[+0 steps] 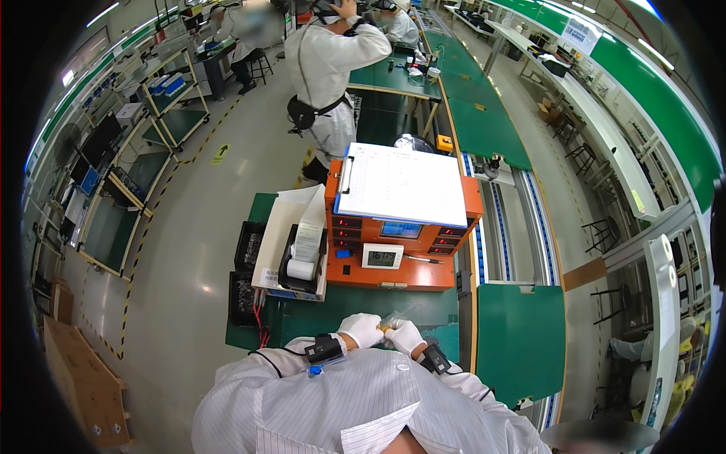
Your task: The person is placing small white medical or industrial components into a plastic bag, sealing it, and then walking to a different station to organize items in bins.
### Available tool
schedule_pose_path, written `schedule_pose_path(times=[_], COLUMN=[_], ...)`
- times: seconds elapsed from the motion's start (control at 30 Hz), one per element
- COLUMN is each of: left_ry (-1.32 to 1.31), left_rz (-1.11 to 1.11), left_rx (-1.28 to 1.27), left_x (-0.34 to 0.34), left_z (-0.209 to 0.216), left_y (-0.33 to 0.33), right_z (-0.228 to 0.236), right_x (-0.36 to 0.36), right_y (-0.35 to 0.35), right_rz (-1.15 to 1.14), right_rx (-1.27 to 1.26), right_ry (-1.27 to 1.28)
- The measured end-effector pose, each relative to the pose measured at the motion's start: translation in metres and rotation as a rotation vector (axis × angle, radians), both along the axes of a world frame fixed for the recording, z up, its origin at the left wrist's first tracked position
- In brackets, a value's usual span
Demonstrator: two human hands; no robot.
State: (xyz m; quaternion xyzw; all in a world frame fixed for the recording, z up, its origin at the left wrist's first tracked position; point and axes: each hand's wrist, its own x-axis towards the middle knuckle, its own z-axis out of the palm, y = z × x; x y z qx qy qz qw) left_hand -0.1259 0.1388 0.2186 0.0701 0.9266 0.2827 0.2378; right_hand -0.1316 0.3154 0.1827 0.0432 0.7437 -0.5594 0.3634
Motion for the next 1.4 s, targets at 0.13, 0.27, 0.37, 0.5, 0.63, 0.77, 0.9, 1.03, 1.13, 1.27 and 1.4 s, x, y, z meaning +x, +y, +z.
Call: schedule_pose_path(times=[0.13,0.27,0.37,0.5,0.63,0.77,0.9,1.03,1.13,1.27,1.4], left_ry=[0.008,0.007,0.000,0.015,0.153,0.161,0.407,0.496,0.509,0.506,0.372], left_rz=[0.030,0.046,0.036,0.106,0.142,0.105,0.096,0.080,0.116,0.181,0.259], left_rx=[-0.032,-0.052,-0.067,-0.065,-0.046,-0.100,-0.079,-0.076,-0.092,-0.050,0.075], left_x=[0.003,0.009,0.009,0.005,-0.003,-0.005,0.000,0.007,0.001,-0.013,-0.016], left_z=[0.006,0.004,0.008,0.012,0.000,0.013,0.017,0.014,-0.009,-0.002,-0.002], left_y=[0.002,0.002,0.004,-0.001,-0.022,-0.024,-0.019,-0.014,-0.017,-0.025,-0.028], right_z=[0.002,0.014,0.018,0.005,-0.018,-0.002,0.008,0.010,0.014,0.018,0.063], right_x=[-0.002,0.001,0.001,0.004,0.013,0.013,0.017,0.025,0.020,0.012,0.004], right_y=[-0.001,-0.007,-0.007,0.004,0.014,0.009,0.010,0.013,0.014,0.008,-0.004], right_rz=[0.035,0.010,-0.004,0.001,0.101,-0.037,-0.088,-0.110,0.119,0.186,0.130], right_rx=[0.029,0.044,0.080,-0.122,-0.141,-0.085,0.012,0.071,0.450,0.759,0.739], right_ry=[0.048,0.028,0.017,-0.030,0.001,-0.086,-0.005,0.002,0.283,0.482,0.932])
